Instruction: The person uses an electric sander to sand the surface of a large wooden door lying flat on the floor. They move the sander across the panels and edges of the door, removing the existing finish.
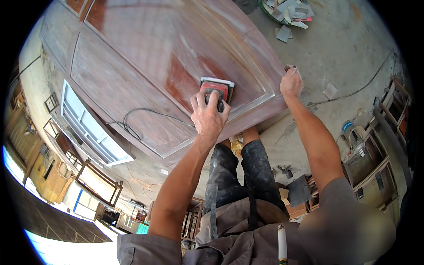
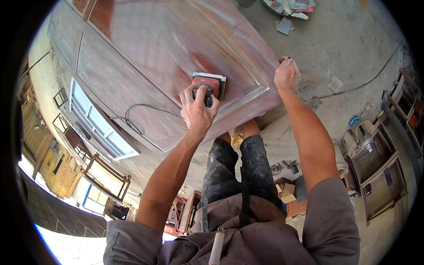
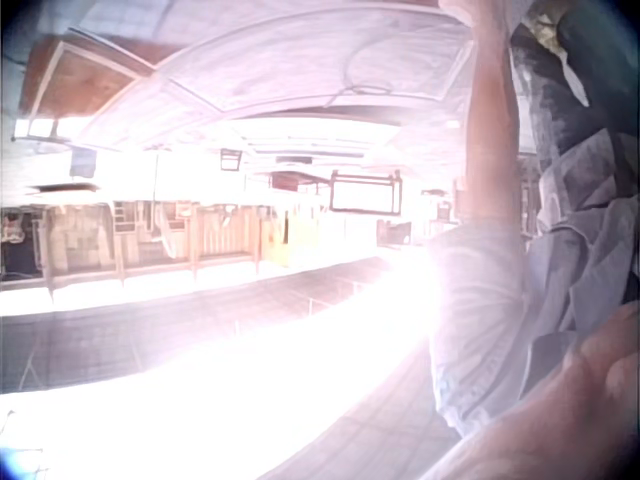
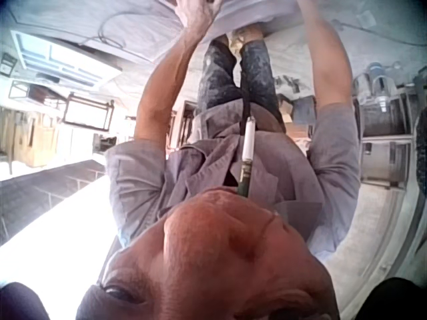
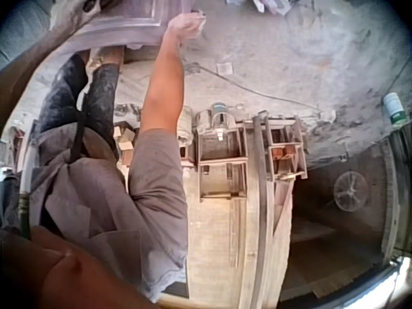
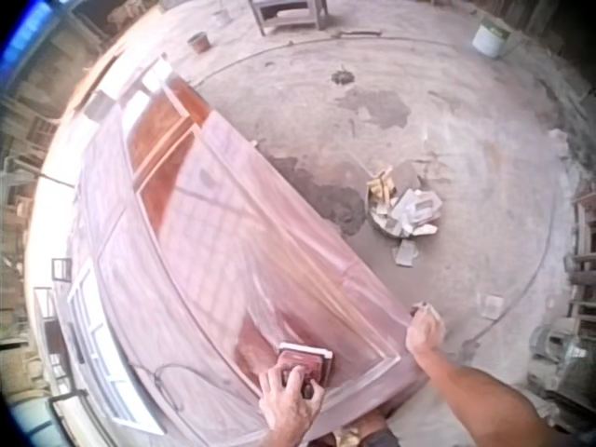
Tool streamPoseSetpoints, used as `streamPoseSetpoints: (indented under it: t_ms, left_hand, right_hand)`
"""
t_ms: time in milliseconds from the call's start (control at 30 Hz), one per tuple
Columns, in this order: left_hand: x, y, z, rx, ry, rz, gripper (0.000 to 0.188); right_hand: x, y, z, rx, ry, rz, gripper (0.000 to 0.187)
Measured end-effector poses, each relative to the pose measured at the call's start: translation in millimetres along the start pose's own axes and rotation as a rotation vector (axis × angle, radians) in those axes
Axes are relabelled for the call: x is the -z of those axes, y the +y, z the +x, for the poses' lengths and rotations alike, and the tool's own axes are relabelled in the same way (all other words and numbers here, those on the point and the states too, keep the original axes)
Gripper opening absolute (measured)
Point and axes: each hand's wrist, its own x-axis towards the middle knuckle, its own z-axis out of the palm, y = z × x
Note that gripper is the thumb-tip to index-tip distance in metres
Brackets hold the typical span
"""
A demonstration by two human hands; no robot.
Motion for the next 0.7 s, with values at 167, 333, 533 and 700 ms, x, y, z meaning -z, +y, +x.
streamPoseSetpoints:
  t_ms: [167,333,533,700]
  left_hand:
    - [-3,0,-5,-0.032,0.024,0.004,0.03]
    - [16,-36,61,-0.066,0.082,0.032,0.028]
    - [48,-93,134,-0.09,0.098,0.125,0.028]
    - [65,-127,183,-0.06,0.092,0.163,0.035]
  right_hand:
    - [-3,-1,-3,-0.037,-0.043,0.087,0.05]
    - [-15,20,7,-0.017,-0.021,0.085,0.049]
    - [0,6,0,0.017,-0.029,0.037,0.049]
    - [-2,5,-1,0.042,-0.01,0.042,0.049]
